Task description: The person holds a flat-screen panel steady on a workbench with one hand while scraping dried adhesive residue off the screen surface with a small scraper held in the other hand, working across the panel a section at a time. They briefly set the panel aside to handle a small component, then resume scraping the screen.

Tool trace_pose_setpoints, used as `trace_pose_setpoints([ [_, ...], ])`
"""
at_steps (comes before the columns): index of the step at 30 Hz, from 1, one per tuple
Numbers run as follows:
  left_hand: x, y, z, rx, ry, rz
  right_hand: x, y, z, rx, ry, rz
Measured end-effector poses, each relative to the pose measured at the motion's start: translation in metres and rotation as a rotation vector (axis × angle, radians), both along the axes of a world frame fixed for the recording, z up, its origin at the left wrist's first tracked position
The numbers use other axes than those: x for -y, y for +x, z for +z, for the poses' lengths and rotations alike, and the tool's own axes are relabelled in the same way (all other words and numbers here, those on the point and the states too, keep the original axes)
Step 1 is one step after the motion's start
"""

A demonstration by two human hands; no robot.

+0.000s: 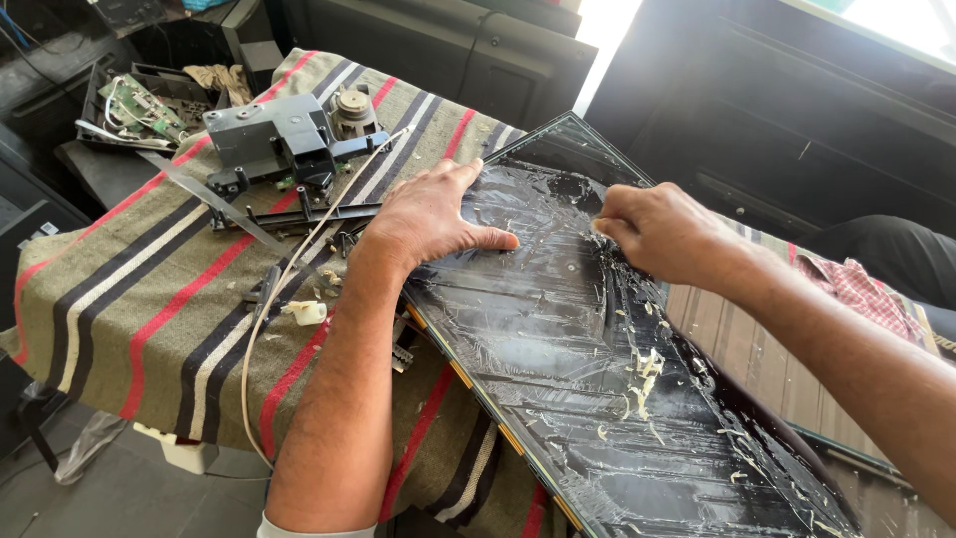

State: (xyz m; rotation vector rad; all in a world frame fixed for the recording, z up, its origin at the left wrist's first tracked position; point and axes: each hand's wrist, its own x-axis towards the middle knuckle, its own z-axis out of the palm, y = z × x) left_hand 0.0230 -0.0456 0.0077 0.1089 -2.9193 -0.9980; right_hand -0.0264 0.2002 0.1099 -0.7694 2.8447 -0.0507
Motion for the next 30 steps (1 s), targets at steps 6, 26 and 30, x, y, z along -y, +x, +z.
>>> trace_pose_setpoints([
  [6, 0.0, 0.0, 0.0, -0.019, -0.009, -0.007, -0.005, -0.004, -0.018, -0.137, -0.049, 0.178],
  [26, -0.001, 0.0, -0.002, -0.026, -0.029, -0.015, -0.034, 0.017, -0.024, -0.121, -0.062, 0.224],
  [30, 0.001, 0.0, -0.002, -0.079, -0.049, -0.03, -0.047, 0.024, -0.026, -0.153, -0.045, 0.305],
])
